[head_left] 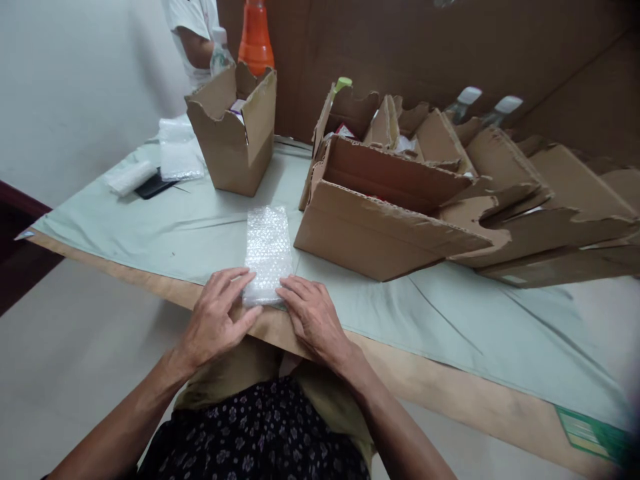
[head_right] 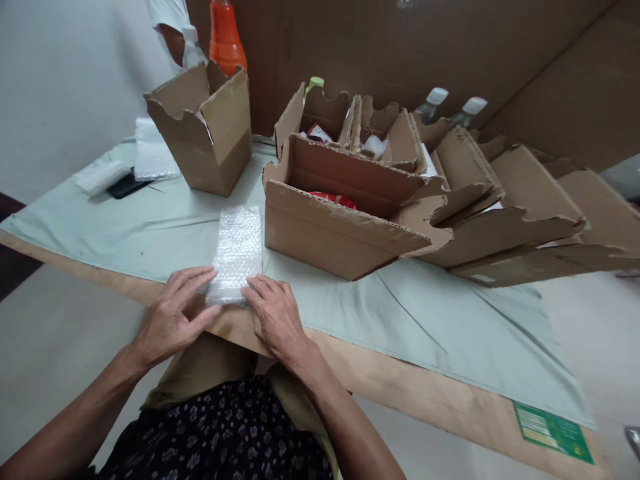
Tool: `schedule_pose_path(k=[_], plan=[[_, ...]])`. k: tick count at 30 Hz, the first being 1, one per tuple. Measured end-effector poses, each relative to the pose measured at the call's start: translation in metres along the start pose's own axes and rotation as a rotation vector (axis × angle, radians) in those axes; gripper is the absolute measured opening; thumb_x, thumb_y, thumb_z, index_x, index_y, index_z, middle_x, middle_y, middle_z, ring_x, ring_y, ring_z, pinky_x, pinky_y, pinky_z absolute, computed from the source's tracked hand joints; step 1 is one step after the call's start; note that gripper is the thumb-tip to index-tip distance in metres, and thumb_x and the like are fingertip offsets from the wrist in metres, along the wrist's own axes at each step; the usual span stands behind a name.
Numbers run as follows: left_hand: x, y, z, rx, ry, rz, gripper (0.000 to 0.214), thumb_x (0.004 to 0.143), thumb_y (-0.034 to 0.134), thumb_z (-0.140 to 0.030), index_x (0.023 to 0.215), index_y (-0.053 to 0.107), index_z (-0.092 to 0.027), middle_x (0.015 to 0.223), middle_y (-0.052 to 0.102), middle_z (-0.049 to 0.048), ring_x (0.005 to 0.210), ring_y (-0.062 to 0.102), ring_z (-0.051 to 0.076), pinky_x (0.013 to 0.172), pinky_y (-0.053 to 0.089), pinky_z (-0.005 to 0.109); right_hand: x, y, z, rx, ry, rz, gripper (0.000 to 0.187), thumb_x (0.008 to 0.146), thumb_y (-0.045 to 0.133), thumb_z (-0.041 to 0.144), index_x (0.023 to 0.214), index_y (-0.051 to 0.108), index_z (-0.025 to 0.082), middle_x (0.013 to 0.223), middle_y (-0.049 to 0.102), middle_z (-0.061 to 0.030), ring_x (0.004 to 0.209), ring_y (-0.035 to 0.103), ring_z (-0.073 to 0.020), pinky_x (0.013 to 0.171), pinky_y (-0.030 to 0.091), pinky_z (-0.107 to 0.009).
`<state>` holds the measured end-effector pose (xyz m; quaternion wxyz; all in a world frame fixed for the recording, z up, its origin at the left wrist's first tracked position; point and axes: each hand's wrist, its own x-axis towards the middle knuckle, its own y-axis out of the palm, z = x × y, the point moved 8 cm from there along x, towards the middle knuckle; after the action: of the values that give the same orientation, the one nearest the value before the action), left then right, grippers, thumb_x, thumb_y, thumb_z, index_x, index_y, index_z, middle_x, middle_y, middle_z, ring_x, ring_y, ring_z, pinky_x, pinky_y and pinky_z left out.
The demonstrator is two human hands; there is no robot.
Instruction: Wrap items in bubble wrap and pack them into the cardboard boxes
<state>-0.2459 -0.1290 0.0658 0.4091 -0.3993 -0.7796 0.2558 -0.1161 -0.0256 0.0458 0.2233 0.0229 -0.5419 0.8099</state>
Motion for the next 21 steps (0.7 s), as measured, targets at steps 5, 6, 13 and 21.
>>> schedule_pose_path(k=[5, 6, 13, 21], plan=[[-0.010, 0.009, -0.010, -0.097, 0.053, 0.087, 0.033, 0.094, 0.061, -0.019, 0.126, 0.068, -0.023, 0.112, 0.077, 0.0093, 0.106, 0.070, 0.027, 0.097, 0.057, 0.048, -0.002, -0.013, 0.005, 0.110, 0.045, 0.007, 0.036, 0.099, 0.050, 0.008, 0.124, 0.072, 0.024, 0.113, 0.079, -0.0087, 0.105, 0.071, -0.0248, 0.093, 0.052, -0.044], [-0.011, 0.009, -0.009, -0.130, 0.029, 0.088, 0.031, 0.095, 0.060, -0.018, 0.123, 0.070, -0.023, 0.106, 0.077, 0.0083, 0.100, 0.071, 0.025, 0.092, 0.058, 0.046, -0.002, -0.014, 0.005, 0.132, 0.058, 0.019, 0.034, 0.100, 0.051, 0.010, 0.124, 0.072, 0.024, 0.109, 0.080, -0.0078, 0.100, 0.071, -0.0239, 0.092, 0.052, -0.043], [-0.013, 0.013, 0.004, -0.224, -0.182, 0.110, 0.024, 0.094, 0.060, -0.025, 0.113, 0.074, -0.020, 0.092, 0.076, 0.0054, 0.078, 0.069, 0.018, 0.074, 0.061, 0.033, -0.006, -0.014, 0.000, 0.225, 0.151, 0.008, 0.029, 0.103, 0.051, 0.019, 0.124, 0.070, 0.022, 0.117, 0.079, -0.0062, 0.103, 0.073, -0.0216, 0.094, 0.054, -0.039], [-0.009, 0.023, 0.008, -0.049, -0.103, 0.075, 0.024, 0.097, 0.059, -0.023, 0.117, 0.070, -0.019, 0.101, 0.075, 0.0082, 0.091, 0.066, 0.024, 0.086, 0.057, 0.042, -0.023, -0.027, 0.018, -0.018, -0.022, -0.140, 0.025, 0.097, 0.058, 0.017, 0.120, 0.068, 0.019, 0.123, 0.072, -0.0141, 0.113, 0.064, -0.0280, 0.094, 0.051, -0.045]])
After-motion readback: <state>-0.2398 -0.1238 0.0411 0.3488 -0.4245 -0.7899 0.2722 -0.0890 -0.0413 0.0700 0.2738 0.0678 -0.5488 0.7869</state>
